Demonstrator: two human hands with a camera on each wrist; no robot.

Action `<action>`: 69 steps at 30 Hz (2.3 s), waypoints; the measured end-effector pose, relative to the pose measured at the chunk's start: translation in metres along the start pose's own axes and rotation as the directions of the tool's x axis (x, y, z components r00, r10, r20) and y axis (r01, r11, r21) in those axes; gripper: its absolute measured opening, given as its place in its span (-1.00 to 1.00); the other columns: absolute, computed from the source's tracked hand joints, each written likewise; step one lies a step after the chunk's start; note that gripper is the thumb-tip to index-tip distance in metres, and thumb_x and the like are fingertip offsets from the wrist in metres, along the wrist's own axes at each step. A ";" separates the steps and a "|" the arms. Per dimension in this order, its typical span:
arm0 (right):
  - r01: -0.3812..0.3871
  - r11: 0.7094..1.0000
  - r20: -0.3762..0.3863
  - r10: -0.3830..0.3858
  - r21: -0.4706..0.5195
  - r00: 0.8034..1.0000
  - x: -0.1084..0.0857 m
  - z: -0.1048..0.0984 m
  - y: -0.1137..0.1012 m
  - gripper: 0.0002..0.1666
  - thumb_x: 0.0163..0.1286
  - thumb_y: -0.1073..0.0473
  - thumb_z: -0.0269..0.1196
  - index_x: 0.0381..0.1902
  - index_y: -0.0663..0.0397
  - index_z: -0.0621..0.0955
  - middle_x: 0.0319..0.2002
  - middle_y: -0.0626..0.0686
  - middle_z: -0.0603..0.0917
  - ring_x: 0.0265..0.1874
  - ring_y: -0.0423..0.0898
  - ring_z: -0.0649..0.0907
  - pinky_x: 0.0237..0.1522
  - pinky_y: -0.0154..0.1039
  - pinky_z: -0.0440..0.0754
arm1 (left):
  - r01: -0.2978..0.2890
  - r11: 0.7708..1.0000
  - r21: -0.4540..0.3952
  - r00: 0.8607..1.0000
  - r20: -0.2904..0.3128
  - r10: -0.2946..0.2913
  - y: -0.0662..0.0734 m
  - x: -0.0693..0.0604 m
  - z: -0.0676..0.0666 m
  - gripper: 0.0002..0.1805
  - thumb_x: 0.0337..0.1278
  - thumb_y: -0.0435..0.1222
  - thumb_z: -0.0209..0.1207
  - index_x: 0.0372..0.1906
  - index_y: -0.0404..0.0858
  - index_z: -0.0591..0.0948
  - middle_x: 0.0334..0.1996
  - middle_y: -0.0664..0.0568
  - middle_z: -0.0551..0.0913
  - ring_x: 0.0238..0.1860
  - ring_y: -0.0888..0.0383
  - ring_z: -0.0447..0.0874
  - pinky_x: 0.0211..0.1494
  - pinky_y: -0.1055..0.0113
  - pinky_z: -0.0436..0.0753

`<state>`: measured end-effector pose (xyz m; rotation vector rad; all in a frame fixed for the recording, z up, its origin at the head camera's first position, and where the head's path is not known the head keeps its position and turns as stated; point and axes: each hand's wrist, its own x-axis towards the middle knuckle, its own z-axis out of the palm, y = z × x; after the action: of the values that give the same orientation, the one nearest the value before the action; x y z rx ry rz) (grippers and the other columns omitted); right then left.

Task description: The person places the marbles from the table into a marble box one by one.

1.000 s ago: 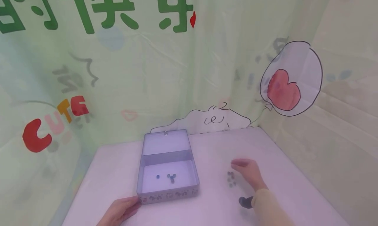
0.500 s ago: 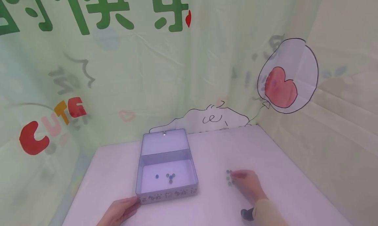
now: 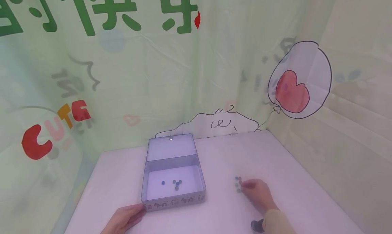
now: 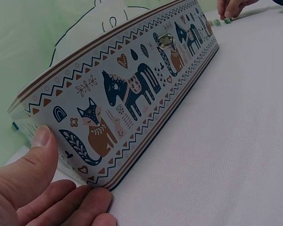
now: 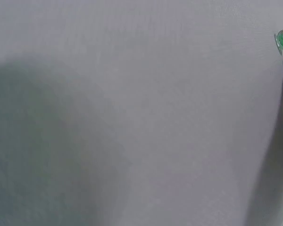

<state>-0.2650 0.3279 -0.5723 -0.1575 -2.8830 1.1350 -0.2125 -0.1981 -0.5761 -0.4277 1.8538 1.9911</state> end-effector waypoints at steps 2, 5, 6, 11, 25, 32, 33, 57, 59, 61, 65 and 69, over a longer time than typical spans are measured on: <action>-0.004 1.000 -0.001 0.004 -0.002 1.000 -0.001 0.000 0.000 -0.86 0.20 0.23 0.49 -0.25 0.07 0.80 -0.21 0.09 0.84 -0.20 -0.04 0.77 -0.05 -0.01 0.76 | -0.005 1.000 -0.003 1.000 0.003 0.005 0.000 0.000 0.000 -0.43 0.36 -0.23 0.29 0.24 -0.60 0.51 -0.06 -0.24 0.80 -0.08 0.09 0.83 0.08 0.19 0.82; -0.017 1.000 0.003 0.017 0.016 1.000 -0.002 -0.001 0.000 -0.85 0.21 0.24 0.49 -0.24 0.09 0.80 -0.20 0.10 0.83 -0.18 -0.02 0.76 -0.07 -0.03 0.77 | -0.012 1.000 -0.005 1.000 0.007 0.012 -0.001 0.000 0.000 -0.45 0.36 -0.24 0.29 0.23 -0.60 0.52 -0.06 -0.24 0.80 -0.08 0.11 0.83 0.06 0.19 0.82; -0.018 1.000 0.002 0.018 0.025 1.000 -0.003 -0.002 0.000 -0.84 0.21 0.24 0.49 -0.23 0.11 0.80 -0.19 0.12 0.83 -0.17 -0.01 0.77 -0.07 -0.03 0.78 | -0.015 1.000 -0.004 1.000 0.007 0.015 -0.001 0.000 0.001 -0.45 0.36 -0.24 0.29 0.22 -0.60 0.53 -0.06 -0.24 0.80 -0.09 0.11 0.83 0.06 0.19 0.82; -0.044 0.994 -0.009 0.045 0.102 0.999 -0.006 -0.007 0.001 -0.80 0.23 0.24 0.47 -0.17 0.16 0.79 -0.17 0.14 0.83 -0.19 -0.10 0.78 -0.18 -0.32 0.77 | -0.008 1.000 -0.001 1.000 0.004 0.008 -0.003 0.002 0.001 -0.46 0.36 -0.23 0.30 0.21 -0.58 0.54 -0.06 -0.24 0.80 -0.09 0.11 0.83 0.07 0.19 0.82; -0.039 0.944 0.014 0.036 0.327 0.999 0.004 -0.027 -0.027 -0.54 0.35 0.03 0.44 0.09 0.21 0.72 -0.06 0.05 0.83 -0.19 -0.42 0.72 -0.08 -0.52 0.72 | 0.009 1.000 -0.010 1.000 -0.021 -0.009 -0.003 0.004 0.000 -0.45 0.36 -0.25 0.29 0.24 -0.59 0.51 -0.05 -0.26 0.80 -0.07 0.04 0.84 0.09 0.16 0.81; -0.002 0.929 0.038 -0.013 0.371 0.999 0.016 -0.002 -0.074 -0.60 0.35 0.06 0.44 0.05 0.18 0.74 -0.05 0.09 0.82 -0.06 -0.08 0.78 -0.04 -0.32 0.78 | -0.009 1.000 -0.013 1.000 -0.005 0.009 -0.003 0.004 -0.001 -0.46 0.35 -0.25 0.30 0.22 -0.59 0.53 -0.05 -0.25 0.80 -0.08 0.07 0.84 0.07 0.17 0.82; 0.002 0.926 0.041 -0.019 0.377 0.999 0.018 0.004 -0.084 -0.62 0.35 0.08 0.44 0.03 0.17 0.74 -0.05 0.10 0.82 -0.05 -0.05 0.78 0.00 -0.25 0.79 | -0.012 1.000 -0.013 1.000 -0.003 0.012 -0.003 0.003 0.000 -0.46 0.35 -0.25 0.30 0.22 -0.59 0.53 -0.06 -0.25 0.80 -0.09 0.08 0.84 0.07 0.17 0.82; 0.126 0.897 0.126 -0.196 0.425 0.972 0.039 0.079 -0.200 -0.88 0.31 0.27 0.45 -0.19 0.06 0.81 -0.21 0.00 0.83 -0.21 -0.15 0.77 0.04 -0.14 0.80 | -0.018 1.000 -0.023 1.000 -0.004 0.018 -0.004 0.007 -0.001 -0.47 0.35 -0.25 0.30 0.19 -0.61 0.54 -0.09 -0.23 0.81 -0.12 0.13 0.83 0.03 0.21 0.83; 0.126 0.895 0.124 -0.196 0.427 0.973 0.040 0.079 -0.200 -0.88 0.31 0.27 0.44 -0.19 0.06 0.81 -0.21 0.00 0.83 -0.20 -0.15 0.77 0.04 -0.13 0.79 | -0.019 1.000 -0.023 1.000 -0.002 0.019 -0.004 0.007 -0.001 -0.48 0.35 -0.25 0.30 0.19 -0.61 0.55 -0.09 -0.24 0.81 -0.12 0.13 0.84 0.03 0.21 0.83; 0.126 0.895 0.123 -0.195 0.428 0.973 0.039 0.079 -0.200 -0.88 0.31 0.27 0.44 -0.19 0.07 0.81 -0.21 0.00 0.83 -0.20 -0.15 0.77 0.05 -0.11 0.79 | -0.018 1.000 -0.021 1.000 0.000 0.018 -0.004 0.006 0.000 -0.48 0.35 -0.25 0.31 0.19 -0.60 0.56 -0.09 -0.23 0.81 -0.12 0.12 0.84 0.03 0.21 0.83; 0.120 0.895 0.121 -0.189 0.429 0.974 0.038 0.076 -0.201 -0.88 0.31 0.28 0.44 -0.19 0.06 0.81 -0.20 0.00 0.83 -0.19 -0.14 0.77 0.07 -0.09 0.78 | -0.014 1.000 -0.016 1.000 -0.008 0.014 -0.003 0.006 0.001 -0.48 0.35 -0.25 0.31 0.19 -0.59 0.56 -0.10 -0.22 0.82 -0.12 0.12 0.84 0.03 0.21 0.83; 0.114 0.898 0.109 -0.176 0.425 0.978 0.036 0.073 -0.201 -0.87 0.31 0.28 0.44 -0.19 0.05 0.81 -0.20 0.00 0.83 -0.18 -0.14 0.77 0.07 -0.08 0.78 | -0.007 1.000 -0.018 1.000 -0.018 0.007 -0.003 0.006 0.002 -0.48 0.33 -0.24 0.32 0.19 -0.58 0.56 -0.10 -0.21 0.82 -0.12 0.11 0.84 0.03 0.20 0.83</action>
<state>-0.3223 0.1364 -0.4888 0.1597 -2.6236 1.7572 -0.2161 -0.1957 -0.5811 -0.4465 1.8519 2.0169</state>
